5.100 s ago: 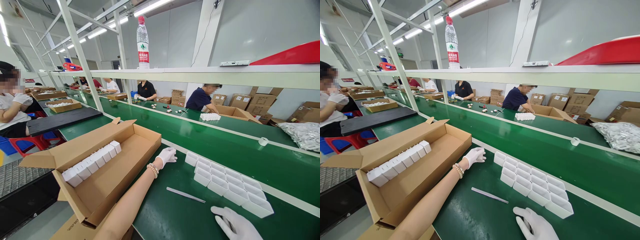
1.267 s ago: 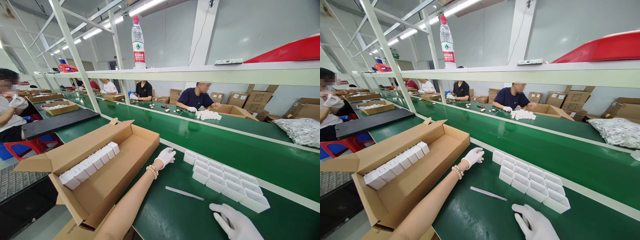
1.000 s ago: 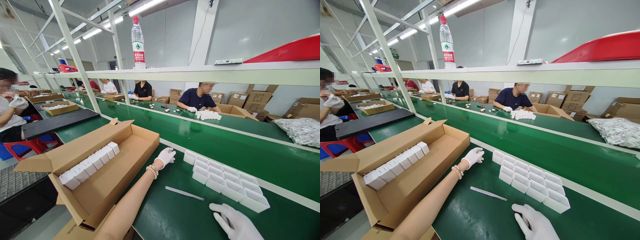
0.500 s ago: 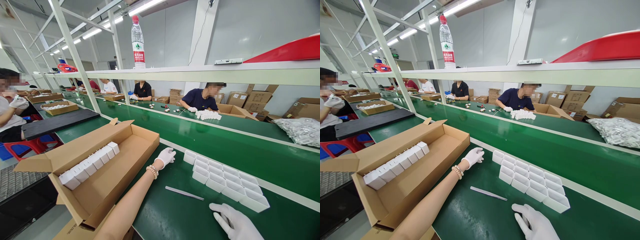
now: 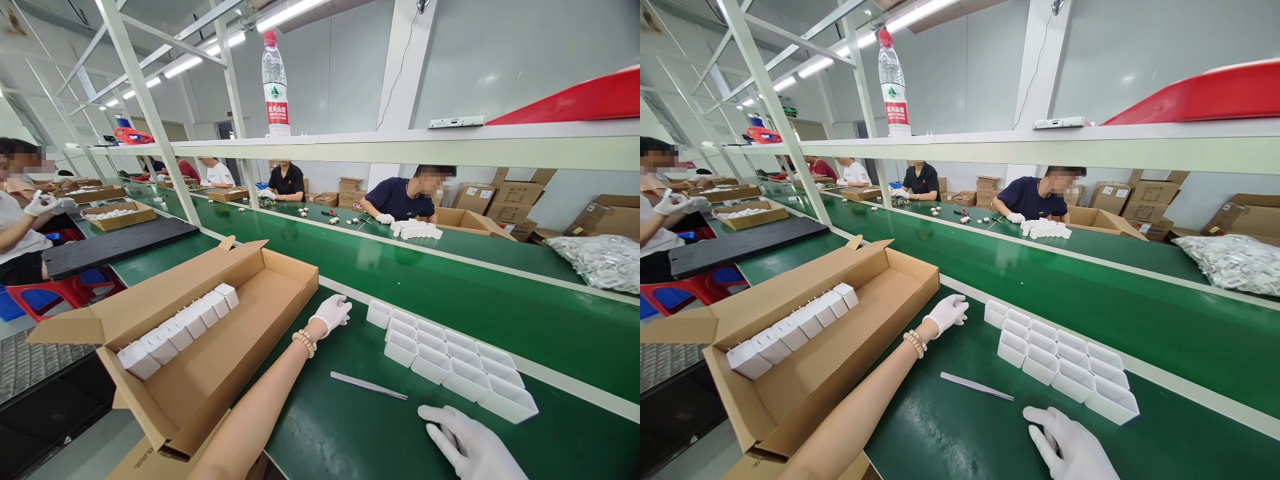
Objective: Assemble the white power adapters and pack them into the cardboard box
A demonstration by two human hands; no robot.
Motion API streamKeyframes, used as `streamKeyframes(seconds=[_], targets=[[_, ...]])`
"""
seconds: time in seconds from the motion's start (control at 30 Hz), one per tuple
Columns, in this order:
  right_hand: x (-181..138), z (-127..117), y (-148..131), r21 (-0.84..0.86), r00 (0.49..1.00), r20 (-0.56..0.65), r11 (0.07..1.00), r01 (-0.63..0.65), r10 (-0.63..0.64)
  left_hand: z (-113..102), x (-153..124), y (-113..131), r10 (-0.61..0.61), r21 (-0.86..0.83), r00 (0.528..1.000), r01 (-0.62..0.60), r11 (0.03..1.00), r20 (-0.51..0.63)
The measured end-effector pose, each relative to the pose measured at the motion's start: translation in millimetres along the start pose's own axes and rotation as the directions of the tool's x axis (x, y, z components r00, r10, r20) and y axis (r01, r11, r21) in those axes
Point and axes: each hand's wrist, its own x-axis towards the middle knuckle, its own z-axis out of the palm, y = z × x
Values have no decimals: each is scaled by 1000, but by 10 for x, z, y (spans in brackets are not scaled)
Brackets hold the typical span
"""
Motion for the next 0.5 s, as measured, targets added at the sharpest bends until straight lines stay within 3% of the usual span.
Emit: streamKeyframes(seconds=[0.23,0.5], targets=[[-5,-15,-36,-13,1000,9,1000,-12,13,-4,13,-10,6,62,1000,-7,998,17],[-14,-10,-44,-16,1000,13,1000,-9,9,-10,38,-34,45,133,992,-61,989,115]])
